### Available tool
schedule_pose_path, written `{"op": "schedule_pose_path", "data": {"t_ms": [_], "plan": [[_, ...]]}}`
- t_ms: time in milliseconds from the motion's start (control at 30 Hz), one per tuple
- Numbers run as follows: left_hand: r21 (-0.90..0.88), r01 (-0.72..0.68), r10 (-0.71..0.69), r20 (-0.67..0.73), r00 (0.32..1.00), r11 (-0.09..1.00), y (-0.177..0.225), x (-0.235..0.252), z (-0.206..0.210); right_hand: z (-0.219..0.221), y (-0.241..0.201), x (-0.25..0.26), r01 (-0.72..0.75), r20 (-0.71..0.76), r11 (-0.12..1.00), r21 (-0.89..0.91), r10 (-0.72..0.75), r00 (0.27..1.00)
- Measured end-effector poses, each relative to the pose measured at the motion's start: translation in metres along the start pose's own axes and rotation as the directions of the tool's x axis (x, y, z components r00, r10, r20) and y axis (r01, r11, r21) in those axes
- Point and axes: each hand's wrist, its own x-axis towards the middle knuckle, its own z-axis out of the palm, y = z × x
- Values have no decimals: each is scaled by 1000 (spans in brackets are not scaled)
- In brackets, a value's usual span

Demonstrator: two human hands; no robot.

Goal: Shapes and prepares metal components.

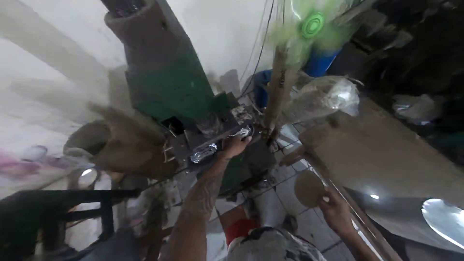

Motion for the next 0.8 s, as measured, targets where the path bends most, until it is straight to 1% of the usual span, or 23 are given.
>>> {"op": "schedule_pose_path", "data": {"t_ms": [33, 67, 100, 133, 167, 200, 233, 267, 300, 333, 367, 400, 433, 467, 500, 533, 567, 600, 633, 667, 700, 767, 800], "plan": [[-4, -75, 75, 4, 997, 997, -4, -10, -7, 12, -16, 19, 68, -6, 998, -7, -68, 998], [6, -163, 163, 19, 986, 987, -5, -27, -16, 24, -33, 38, 174, -10, 983, -51, -174, 985], [20, -253, 250, 93, 964, 967, -9, -48, -27, 38, -50, 56, 299, 20, 944, -137, -299, 954], [21, -321, 311, 201, 929, 947, -18, -68, -36, 51, -68, 73, 417, 97, 876, -243, -406, 909], [23, -340, 318, 293, 902, 940, -35, -81, -43, 66, -84, 89, 526, 225, 786, -323, -476, 850], [60, -337, 296, 350, 888, 940, -58, -85, -46, 84, -90, 108, 655, 358, 664, -360, -550, 755], [108, -336, 273, 383, 882, 936, -84, -82, -45, 105, -88, 131, 781, 476, 513, -356, -620, 624], [134, -346, 268, 404, 875, 928, -106, -76, -44, 127, -85, 154, 865, 592, 389, -317, -632, 501], [157, -363, 274, 412, 869, 918, -120, -73, -44, 148, -83, 176, 909, 688, 316, -272, -596, 413], [176, -361, 265, 412, 872, 916, -122, -77, -48, 168, -84, 195, 930, 759, 280, -240, -543, 359], [185, -361, 268, 395, 879, 914, -115, -85, -56, 186, -88, 210, 934, 807, 261, -242, -481, 343], [195, -368, 273, 388, 880, 909, -103, -99, -66, 201, -93, 217, 932, 835, 247, -266, -424, 351], [195, -380, 282, 396, 874, 904, -88, -120, -76, 212, -103, 215, 915, 865, 277, -292, -332, 376], [152, -396, 304, 419, 856, 906, -73, -143, -84, 218, -117, 206, 879, 886, 349, -326, -212, 413], [71, -443, 374, 429, 822, 894, -64, -167, -86, 223, -130, 195, 833, 891, 431, -348, -125, 437], [-50, -477, 448, 442, 777, 877, -58, -187, -82, 233, -140, 183, 790, 896, 507, -344, -73, 437], [-203, -471, 510, 438, 741, 859, -54, -202, -75, 250, -151, 171, 769, 905, 550, -325, -57, 422], [-344, -475, 585, 413, 698, 810, -47, -214, -66, 271, -166, 156, 756, 907, 575, -313, -54, 417], [-437, -478, 639, 386, 666, 762, -41, -221, -59, 294, -180, 141, 756, 909, 576, -310, -55, 414], [-484, -438, 636, 394, 664, 757, -37, -225, -53, 314, -193, 129, 737, 907, 595, -319, -33, 419], [-510, -355, 585, 413, 698, 784, -33, -229, -50, 326, -202, 122, 724, 911, 607, -328, 0, 413], [-541, -205, 475, 425, 771, 816, -29, -238, -52, 321, -208, 126, 703, 922, 644, -302, 9, 388], [-552, -198, 466, 400, 790, 810, -31, -244, -48, 313, -205, 129, 718, 928, 637, -280, -13, 372]]}}
